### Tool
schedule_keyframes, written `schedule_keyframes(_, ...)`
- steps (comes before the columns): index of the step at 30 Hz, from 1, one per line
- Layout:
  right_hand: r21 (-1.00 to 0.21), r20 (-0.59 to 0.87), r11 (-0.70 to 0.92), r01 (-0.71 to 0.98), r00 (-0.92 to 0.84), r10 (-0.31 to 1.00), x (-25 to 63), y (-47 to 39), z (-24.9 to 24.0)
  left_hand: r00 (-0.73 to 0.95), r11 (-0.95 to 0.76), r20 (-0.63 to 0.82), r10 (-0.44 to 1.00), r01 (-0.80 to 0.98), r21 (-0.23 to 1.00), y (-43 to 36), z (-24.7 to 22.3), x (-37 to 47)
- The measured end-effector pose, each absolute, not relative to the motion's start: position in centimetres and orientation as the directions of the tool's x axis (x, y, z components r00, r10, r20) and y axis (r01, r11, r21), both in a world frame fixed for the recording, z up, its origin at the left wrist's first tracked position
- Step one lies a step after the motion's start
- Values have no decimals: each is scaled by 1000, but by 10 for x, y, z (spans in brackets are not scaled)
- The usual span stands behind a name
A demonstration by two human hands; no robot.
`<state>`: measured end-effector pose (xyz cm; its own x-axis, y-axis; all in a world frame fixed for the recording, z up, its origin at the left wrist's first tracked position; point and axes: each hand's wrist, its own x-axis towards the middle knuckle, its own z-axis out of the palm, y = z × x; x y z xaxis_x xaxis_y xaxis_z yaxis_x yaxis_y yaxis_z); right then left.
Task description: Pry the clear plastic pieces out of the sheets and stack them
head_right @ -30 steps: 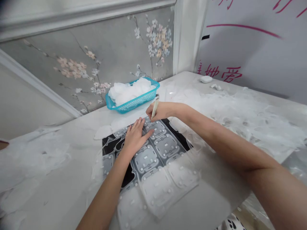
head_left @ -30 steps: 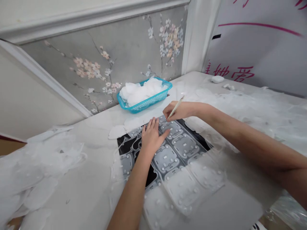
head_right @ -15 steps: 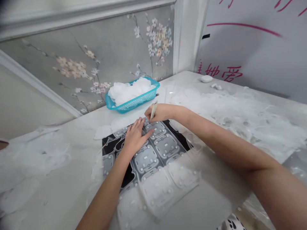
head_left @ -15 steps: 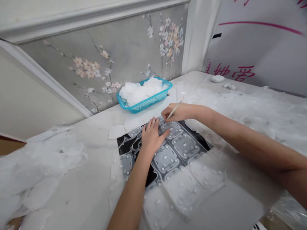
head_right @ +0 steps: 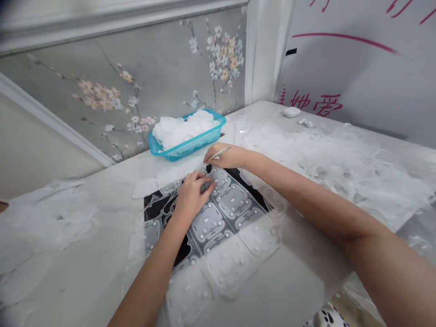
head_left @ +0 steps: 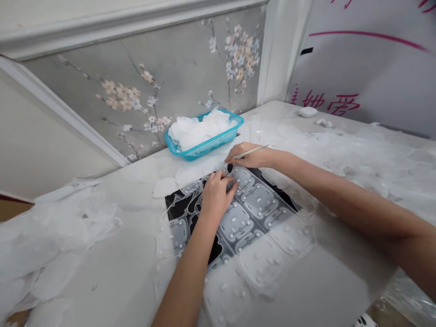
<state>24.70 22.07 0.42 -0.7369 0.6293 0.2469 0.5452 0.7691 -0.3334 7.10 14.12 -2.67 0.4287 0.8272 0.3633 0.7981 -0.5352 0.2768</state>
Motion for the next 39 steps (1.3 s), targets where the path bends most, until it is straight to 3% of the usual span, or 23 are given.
schedule_keyframes(5, -422, 295, 686, 593, -626, 722, 256, 220, 14, 435, -543, 351, 829, 775, 323, 144, -28, 72)
schedule_keyframes(9, -566, 245, 606, 559, -587, 771, 259, 220, 15, 416, -528, 342, 843, 763, 373, 145, -30, 72)
schedule_keyframes(13, -694, 209, 561, 450, -620, 756, 261, 218, 20, 286, -418, 340, 896, 801, 429, 146, -31, 70)
schedule_keyframes(17, -838, 158, 390, 380, -516, 842, 262, 215, 25, 178, -319, 326, 928, 833, 452, 146, -30, 70)
schedule_keyframes(19, -809, 169, 412, 419, -505, 846, 261, 216, 22, 186, -322, 316, 930, 829, 458, 146, -29, 70)
schedule_keyframes(23, -613, 192, 599, 515, -638, 745, 258, 220, 6, 193, -325, 308, 932, 821, 469, 147, -29, 70)
schedule_keyframes(27, -410, 99, 661, 629, -690, 717, 253, 221, -3, 208, -334, 303, 930, 823, 460, 146, -28, 69)
schedule_keyframes(29, -320, 121, 652, 687, -653, 747, 251, 218, -3, 220, -341, 298, 929, 822, 456, 145, -27, 69)
schedule_keyframes(33, -286, 250, 573, 768, -518, 818, 245, 214, -3, 252, -372, 302, 919, 805, 462, 145, -26, 70)
schedule_keyframes(39, -331, 378, 495, 803, -367, 850, 241, 214, -8, 313, -426, 292, 904, 724, 542, 146, -30, 72)
